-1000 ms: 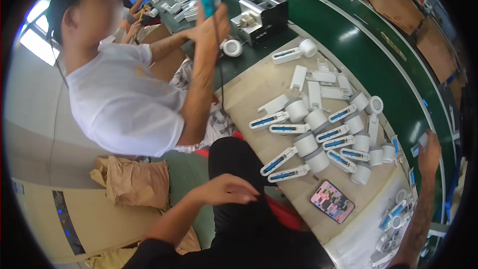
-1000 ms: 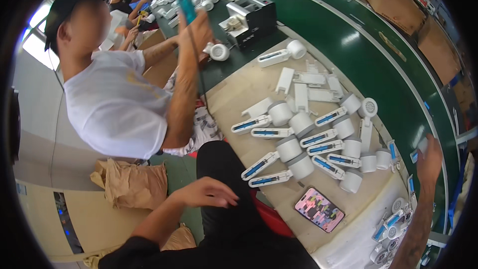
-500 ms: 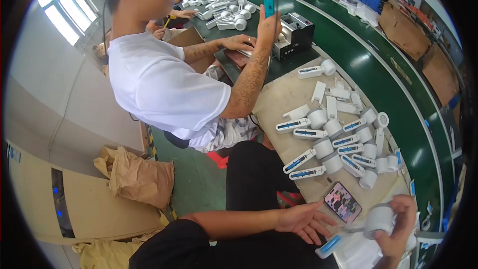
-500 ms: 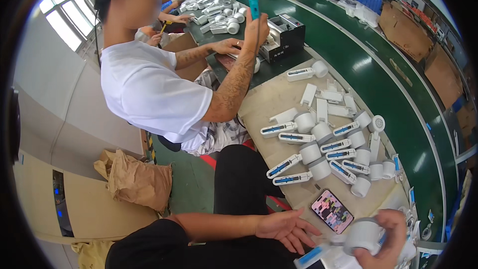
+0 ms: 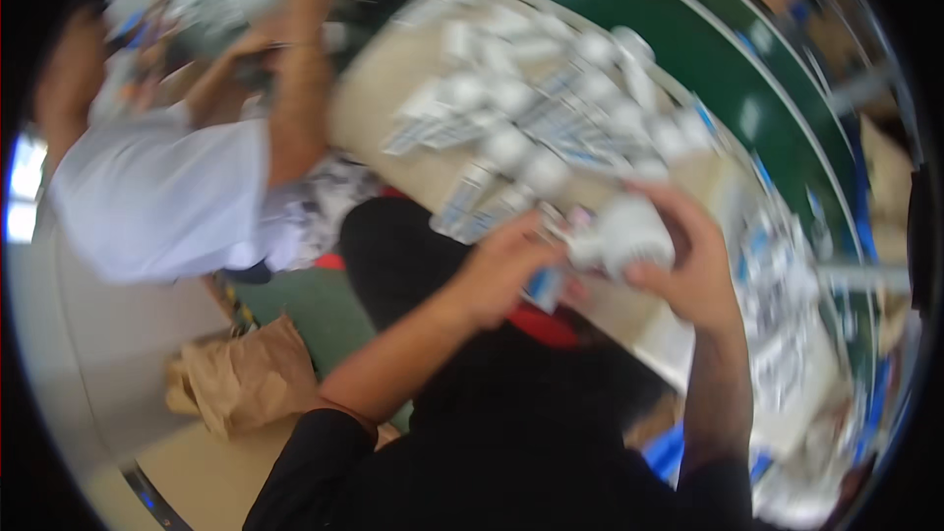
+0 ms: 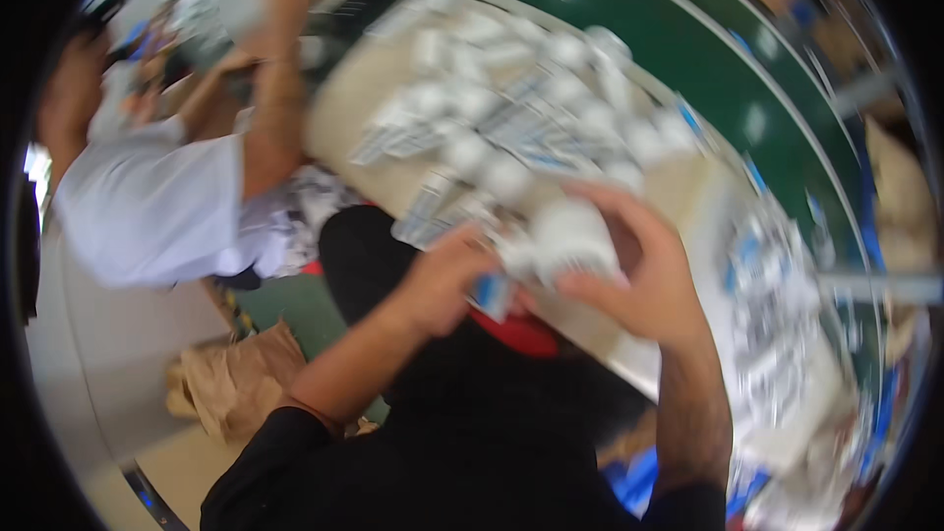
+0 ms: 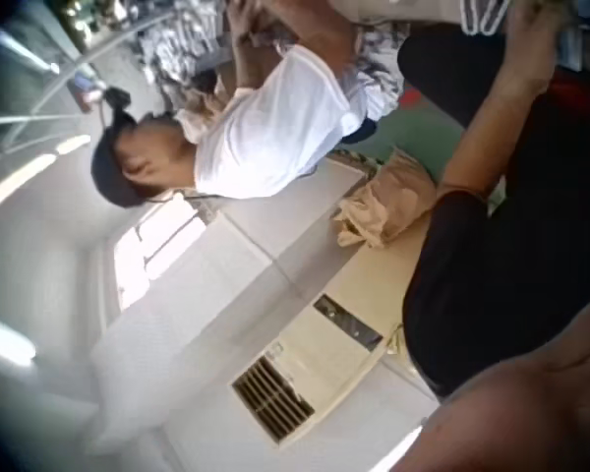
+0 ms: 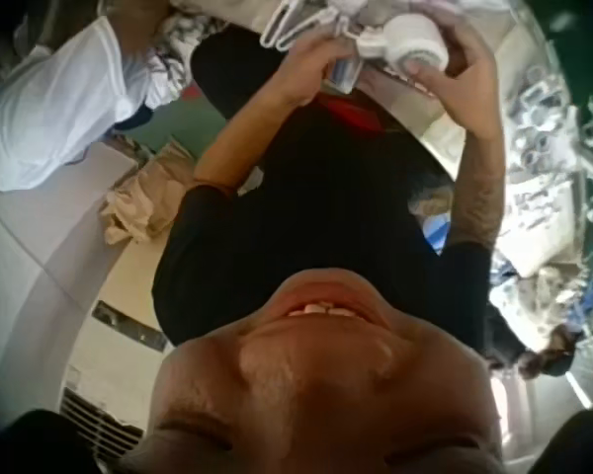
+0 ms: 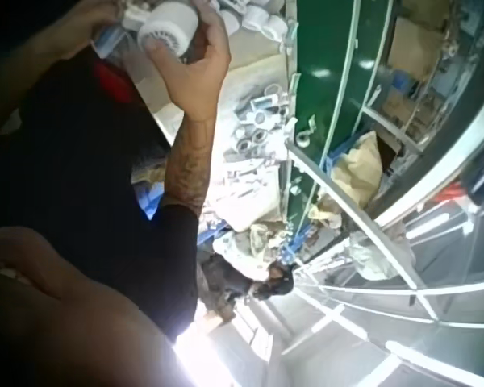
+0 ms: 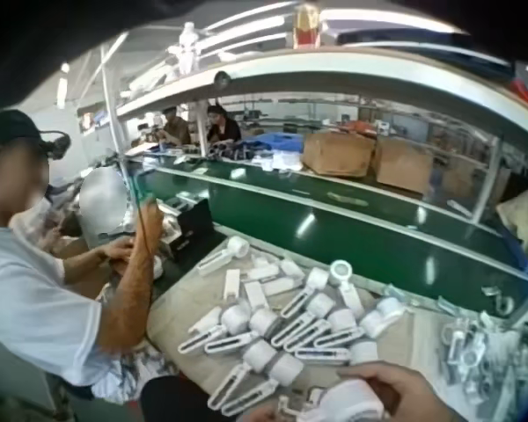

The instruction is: The person assembles handheld fans by attaching the fan head components to the handle casings and snapping the plastic housing covers into place by hand.

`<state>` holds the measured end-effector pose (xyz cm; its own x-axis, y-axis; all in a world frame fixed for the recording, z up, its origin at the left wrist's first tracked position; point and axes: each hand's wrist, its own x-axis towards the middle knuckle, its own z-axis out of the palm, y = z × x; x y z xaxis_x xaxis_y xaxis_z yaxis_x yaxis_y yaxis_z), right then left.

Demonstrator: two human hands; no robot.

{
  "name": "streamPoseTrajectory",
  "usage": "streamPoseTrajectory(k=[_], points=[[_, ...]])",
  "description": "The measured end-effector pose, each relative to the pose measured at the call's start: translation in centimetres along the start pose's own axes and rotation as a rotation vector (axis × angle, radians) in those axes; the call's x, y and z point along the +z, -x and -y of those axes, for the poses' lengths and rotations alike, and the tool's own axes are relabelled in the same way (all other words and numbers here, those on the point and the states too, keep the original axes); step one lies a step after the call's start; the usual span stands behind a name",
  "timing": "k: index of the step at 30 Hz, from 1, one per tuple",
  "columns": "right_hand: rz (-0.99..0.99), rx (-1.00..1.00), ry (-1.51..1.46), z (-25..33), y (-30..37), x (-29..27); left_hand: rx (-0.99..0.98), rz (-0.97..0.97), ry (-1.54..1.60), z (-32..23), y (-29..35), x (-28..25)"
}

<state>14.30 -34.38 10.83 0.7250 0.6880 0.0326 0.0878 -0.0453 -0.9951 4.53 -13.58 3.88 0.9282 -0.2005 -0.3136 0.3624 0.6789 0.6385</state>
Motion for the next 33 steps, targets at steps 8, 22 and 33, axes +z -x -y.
streamPoseTrajectory(k=[8, 22, 33], points=[[-0.238, -0.1, -0.031, 1.9, 0.5, -3.4, -0.003, 0.11, -0.25, -1.5, -4.0, 4.8], [-0.226, -0.158, -0.03, 3.4, 1.2, -4.9, 0.049, 0.098, -0.279, -2.5, -3.9, 7.3], [0.051, -0.048, 0.135, 4.8, 0.3, -7.9, 0.002, 0.152, -0.414, -1.7, -3.5, 8.3]])
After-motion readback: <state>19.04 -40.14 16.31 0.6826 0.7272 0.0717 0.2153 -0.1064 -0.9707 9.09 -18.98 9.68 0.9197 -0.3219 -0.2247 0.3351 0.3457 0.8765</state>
